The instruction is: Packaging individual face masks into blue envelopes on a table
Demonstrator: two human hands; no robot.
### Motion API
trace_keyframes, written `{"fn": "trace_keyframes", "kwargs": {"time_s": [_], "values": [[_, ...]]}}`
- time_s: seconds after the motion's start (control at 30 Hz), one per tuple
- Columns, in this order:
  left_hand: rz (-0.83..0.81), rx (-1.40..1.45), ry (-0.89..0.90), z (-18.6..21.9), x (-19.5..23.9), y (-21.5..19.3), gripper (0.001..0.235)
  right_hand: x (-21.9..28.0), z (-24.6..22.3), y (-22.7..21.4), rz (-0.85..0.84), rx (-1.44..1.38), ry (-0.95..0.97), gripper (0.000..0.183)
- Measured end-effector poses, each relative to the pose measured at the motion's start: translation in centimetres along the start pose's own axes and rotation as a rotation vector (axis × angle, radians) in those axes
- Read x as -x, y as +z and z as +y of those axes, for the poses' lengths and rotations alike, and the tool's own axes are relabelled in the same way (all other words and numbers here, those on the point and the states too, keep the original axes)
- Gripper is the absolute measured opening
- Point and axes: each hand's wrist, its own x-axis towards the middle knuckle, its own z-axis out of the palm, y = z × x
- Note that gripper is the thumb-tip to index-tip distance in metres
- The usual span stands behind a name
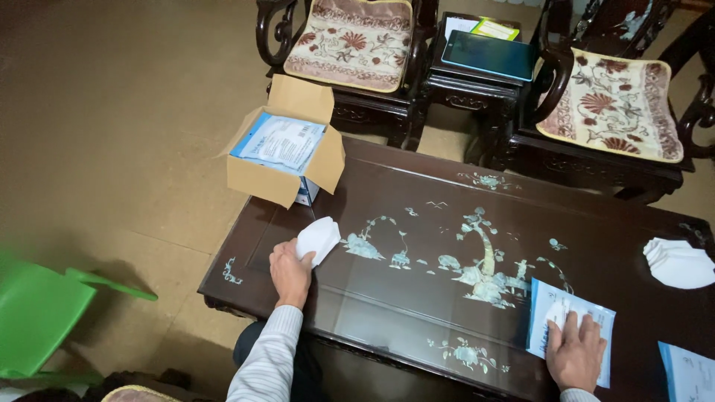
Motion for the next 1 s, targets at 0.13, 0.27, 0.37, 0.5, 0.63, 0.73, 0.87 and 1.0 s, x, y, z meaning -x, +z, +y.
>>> {"fn": "trace_keyframes", "kwargs": {"time_s": [0.13,0.27,0.37,0.5,0.63,0.73,0.87,1.0], "values": [[0.037,-0.068,0.029,0.8,-0.1,-0.4,0.065,-0.1,0.2,0.8,0.017,-0.024,0.014,0.06],[-0.004,0.02,0.025,1.0,0.1,-0.3,0.068,0.0,0.2,0.6,0.065,-0.012,-0.012,0.055],[-0.01,0.073,0.009,0.9,0.2,-0.1,0.054,0.2,0.5,1.0,0.074,-0.085,-0.002,0.058],[-0.017,0.088,-0.02,1.4,0.7,-0.8,0.052,0.2,0.4,0.7,0.105,-0.062,-0.034,0.055],[0.129,-0.088,0.13,0.8,1.2,-0.5,0.052,0.2,0.3,0.7,0.096,-0.061,-0.025,0.056],[0.199,-0.126,0.196,0.4,1.3,-0.1,0.041,0.2,0.3,0.7,0.107,-0.076,-0.023,0.056],[0.265,0.048,0.242,1.4,1.9,0.0,0.011,0.2,-0.4,-1.1,0.048,-0.329,0.094,0.053],[0.229,0.311,0.353,6.4,4.2,-1.8,0.011,0.2,-0.1,-0.1,0.235,-0.289,0.094,0.081]]}}
